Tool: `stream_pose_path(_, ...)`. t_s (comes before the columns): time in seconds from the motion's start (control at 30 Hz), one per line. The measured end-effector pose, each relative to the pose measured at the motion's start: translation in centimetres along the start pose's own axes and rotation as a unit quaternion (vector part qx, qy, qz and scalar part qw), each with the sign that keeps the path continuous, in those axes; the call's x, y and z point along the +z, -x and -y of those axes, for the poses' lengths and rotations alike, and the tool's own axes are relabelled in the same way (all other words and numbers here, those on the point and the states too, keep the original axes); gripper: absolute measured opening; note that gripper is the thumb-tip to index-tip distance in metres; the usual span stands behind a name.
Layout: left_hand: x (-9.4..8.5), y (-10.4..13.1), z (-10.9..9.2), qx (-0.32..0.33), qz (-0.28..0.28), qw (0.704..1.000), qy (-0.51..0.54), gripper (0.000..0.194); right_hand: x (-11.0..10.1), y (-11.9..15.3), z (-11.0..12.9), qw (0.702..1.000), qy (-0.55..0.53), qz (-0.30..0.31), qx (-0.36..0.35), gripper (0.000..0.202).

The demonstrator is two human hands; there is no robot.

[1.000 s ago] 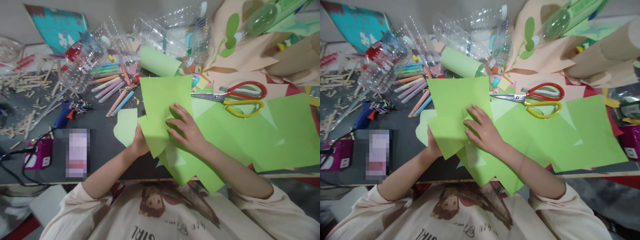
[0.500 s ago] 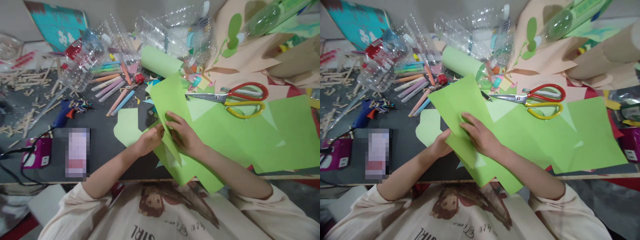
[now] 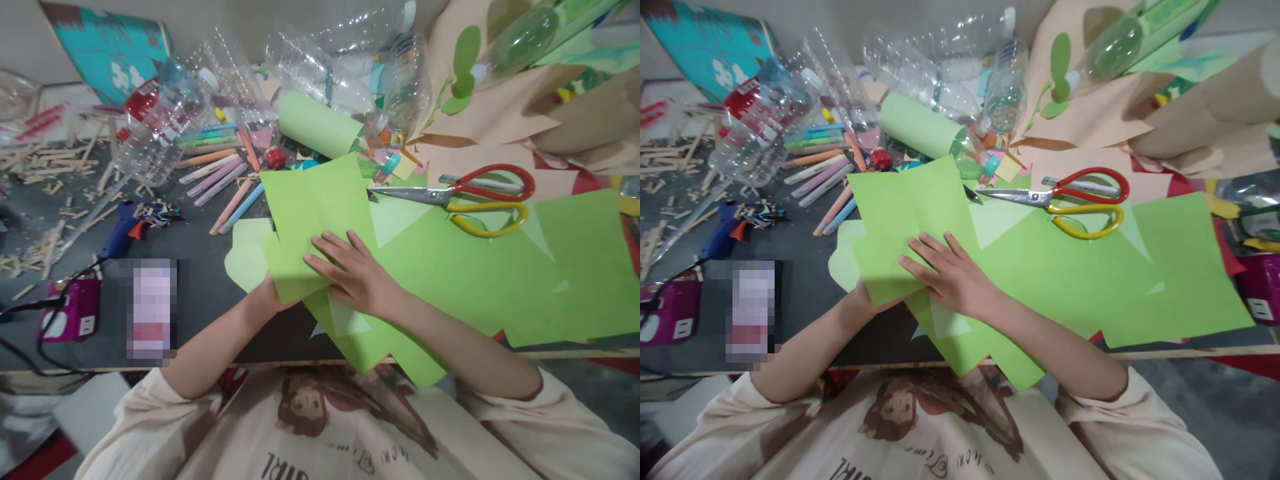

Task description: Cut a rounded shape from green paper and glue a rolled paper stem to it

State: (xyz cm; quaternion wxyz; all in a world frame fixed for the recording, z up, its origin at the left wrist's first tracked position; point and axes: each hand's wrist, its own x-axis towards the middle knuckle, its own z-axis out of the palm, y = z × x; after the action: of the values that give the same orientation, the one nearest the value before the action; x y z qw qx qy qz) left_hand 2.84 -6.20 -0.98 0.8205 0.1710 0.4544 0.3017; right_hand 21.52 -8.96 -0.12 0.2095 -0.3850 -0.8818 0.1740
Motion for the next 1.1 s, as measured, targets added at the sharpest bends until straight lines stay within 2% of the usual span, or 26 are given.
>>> stream_pose_path(0.17,2.1,1.1,-1.4,0.031,-0.063,0.994,0.085,0.042,-0.3,0.3,-0.8,0.998,0.032,-0.046,0.024,0.052)
stream_pose_path(0.3,2.7,1.2,-1.8,0.051,-0.037,0.990,0.125,0.062,-0.2,0.4,-1.4,0.993,0.067,-0.086,0.042,0.048)
stream_pose_path(0.43,3.1,0.9,-2.3,0.030,-0.052,0.992,0.114,0.049,-0.1,0.3,-1.5,0.990,0.086,-0.098,0.054,0.048)
stream_pose_path(0.57,3.5,0.8,-2.7,0.012,-0.086,0.986,0.145,0.051,-0.1,0.2,-1.5,0.987,0.097,-0.116,0.050,0.046)
stream_pose_path(0.7,3.3,0.6,-2.9,0.024,-0.072,0.985,0.155,0.054,-0.1,0.1,-1.8,0.985,0.086,-0.132,0.071,0.046)
stream_pose_path(0.9,2.6,0.1,-3.7,0.077,-0.068,0.988,0.113,0.043,0.0,-0.4,-1.6,0.980,-0.006,-0.148,0.129,0.043)
stream_pose_path(1.03,2.2,0.0,-5.1,0.110,-0.083,0.986,0.091,0.033,-1.3,-0.5,-0.8,0.971,-0.133,-0.113,0.163,0.030)
stream_pose_path(1.1,2.0,0.1,-6.0,0.149,-0.093,0.980,0.088,0.030,-2.3,-0.2,-0.6,0.956,-0.194,-0.093,0.202,0.038)
